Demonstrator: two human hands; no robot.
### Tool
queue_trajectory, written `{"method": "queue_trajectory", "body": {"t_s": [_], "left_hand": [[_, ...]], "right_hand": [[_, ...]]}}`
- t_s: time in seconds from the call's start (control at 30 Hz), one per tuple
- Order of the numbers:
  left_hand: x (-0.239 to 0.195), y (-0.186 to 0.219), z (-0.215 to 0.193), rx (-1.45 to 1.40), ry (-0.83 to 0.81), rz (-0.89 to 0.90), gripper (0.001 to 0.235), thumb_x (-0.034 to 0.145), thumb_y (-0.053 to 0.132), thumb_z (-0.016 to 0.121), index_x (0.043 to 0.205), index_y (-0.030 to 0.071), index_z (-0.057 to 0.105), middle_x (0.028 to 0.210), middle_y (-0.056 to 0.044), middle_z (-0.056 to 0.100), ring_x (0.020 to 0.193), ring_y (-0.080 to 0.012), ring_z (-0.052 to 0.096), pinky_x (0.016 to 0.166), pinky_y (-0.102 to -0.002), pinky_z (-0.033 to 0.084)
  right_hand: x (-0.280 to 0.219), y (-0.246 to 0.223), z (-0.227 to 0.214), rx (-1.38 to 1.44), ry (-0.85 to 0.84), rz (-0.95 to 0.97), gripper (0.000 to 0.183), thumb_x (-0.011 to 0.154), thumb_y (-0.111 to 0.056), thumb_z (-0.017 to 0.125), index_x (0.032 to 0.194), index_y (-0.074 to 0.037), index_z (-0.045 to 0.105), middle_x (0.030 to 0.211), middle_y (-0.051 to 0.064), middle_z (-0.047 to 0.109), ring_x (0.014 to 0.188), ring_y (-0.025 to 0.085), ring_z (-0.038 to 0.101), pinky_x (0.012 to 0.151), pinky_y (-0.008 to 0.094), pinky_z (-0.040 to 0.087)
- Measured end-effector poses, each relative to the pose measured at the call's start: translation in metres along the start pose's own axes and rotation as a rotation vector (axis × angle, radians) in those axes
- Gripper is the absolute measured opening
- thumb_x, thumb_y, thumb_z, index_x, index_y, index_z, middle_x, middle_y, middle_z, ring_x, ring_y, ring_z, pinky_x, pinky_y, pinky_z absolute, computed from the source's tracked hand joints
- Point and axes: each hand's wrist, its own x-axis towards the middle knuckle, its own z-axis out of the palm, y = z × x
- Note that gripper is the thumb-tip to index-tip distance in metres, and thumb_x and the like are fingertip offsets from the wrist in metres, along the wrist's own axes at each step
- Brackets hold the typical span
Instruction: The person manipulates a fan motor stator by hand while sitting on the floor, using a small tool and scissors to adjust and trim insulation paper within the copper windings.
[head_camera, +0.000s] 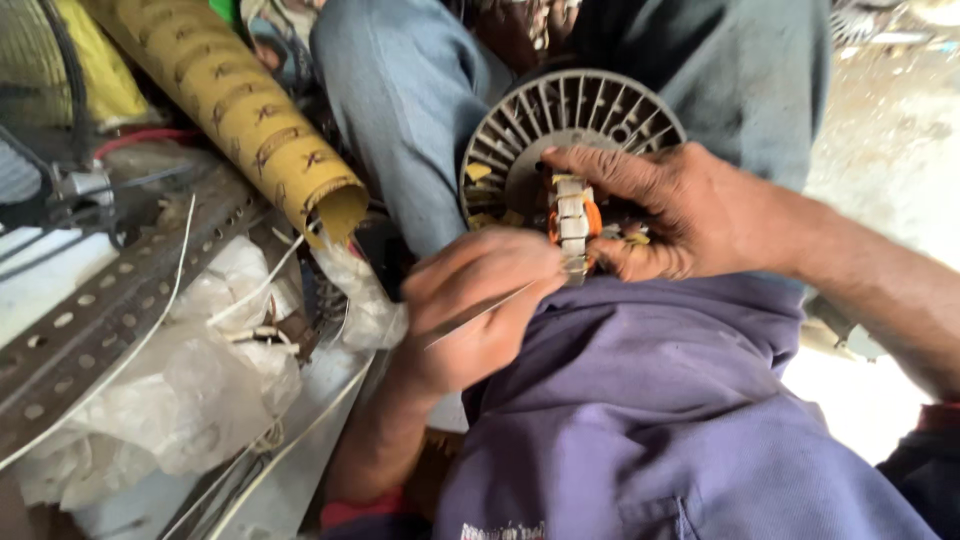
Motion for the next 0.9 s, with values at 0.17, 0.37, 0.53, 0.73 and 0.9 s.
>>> {"method": "queue_trajectory", "body": {"t_s": [0.17, 0.37, 0.53, 0.73, 0.9], "left_hand": [[-0.023, -0.003, 0.02, 0.154, 0.042, 0.231, 0.023, 0.088, 0.001, 0.083, 0.106, -0.004, 0.069, 0.107, -0.017, 0.071, 0.103, -0.0316, 0.073, 0.089, -0.041, 0.068], [-0.022, -0.007, 0.017, 0.379, 0.008, 0.366, 0.018, 0.096, 0.0, 0.08, 0.109, -0.004, 0.069, 0.109, -0.018, 0.071, 0.106, -0.0335, 0.073, 0.089, -0.041, 0.066], [-0.019, -0.004, 0.015, 0.458, -0.053, 0.391, 0.017, 0.097, 0.003, 0.077, 0.108, -0.005, 0.068, 0.109, -0.02, 0.071, 0.105, -0.0347, 0.072, 0.089, -0.041, 0.066], [-0.019, -0.01, 0.012, 0.331, -0.023, 0.37, 0.019, 0.098, 0.002, 0.079, 0.111, -0.004, 0.067, 0.109, -0.019, 0.07, 0.105, -0.0339, 0.073, 0.09, -0.04, 0.067], [-0.022, -0.014, 0.013, 0.372, -0.007, 0.408, 0.019, 0.096, 0.0, 0.08, 0.11, -0.002, 0.068, 0.107, -0.018, 0.071, 0.104, -0.0331, 0.073, 0.089, -0.04, 0.067]], "right_hand": [[-0.003, 0.001, 0.001, 0.02, 0.051, -0.116, 0.075, 0.099, -0.047, 0.06, 0.155, -0.002, 0.038, 0.124, 0.023, 0.074, 0.08, 0.028, 0.079, 0.074, 0.037, 0.066], [-0.001, -0.002, 0.003, 0.049, 0.017, -0.007, 0.079, 0.093, -0.044, 0.066, 0.155, -0.003, 0.039, 0.106, 0.015, 0.078, 0.075, 0.023, 0.08, 0.07, 0.034, 0.067], [0.0, -0.002, 0.003, 0.055, 0.034, -0.034, 0.078, 0.093, -0.043, 0.067, 0.155, -0.003, 0.039, 0.106, 0.014, 0.078, 0.078, 0.023, 0.08, 0.071, 0.034, 0.064], [0.0, -0.004, 0.003, 0.045, 0.023, -0.036, 0.078, 0.092, -0.04, 0.067, 0.155, -0.002, 0.039, 0.115, 0.017, 0.077, 0.076, 0.022, 0.08, 0.072, 0.035, 0.062], [-0.001, -0.002, 0.002, 0.056, 0.026, -0.034, 0.078, 0.093, -0.04, 0.068, 0.154, -0.001, 0.04, 0.108, 0.016, 0.077, 0.08, 0.024, 0.08, 0.075, 0.035, 0.066]]}}
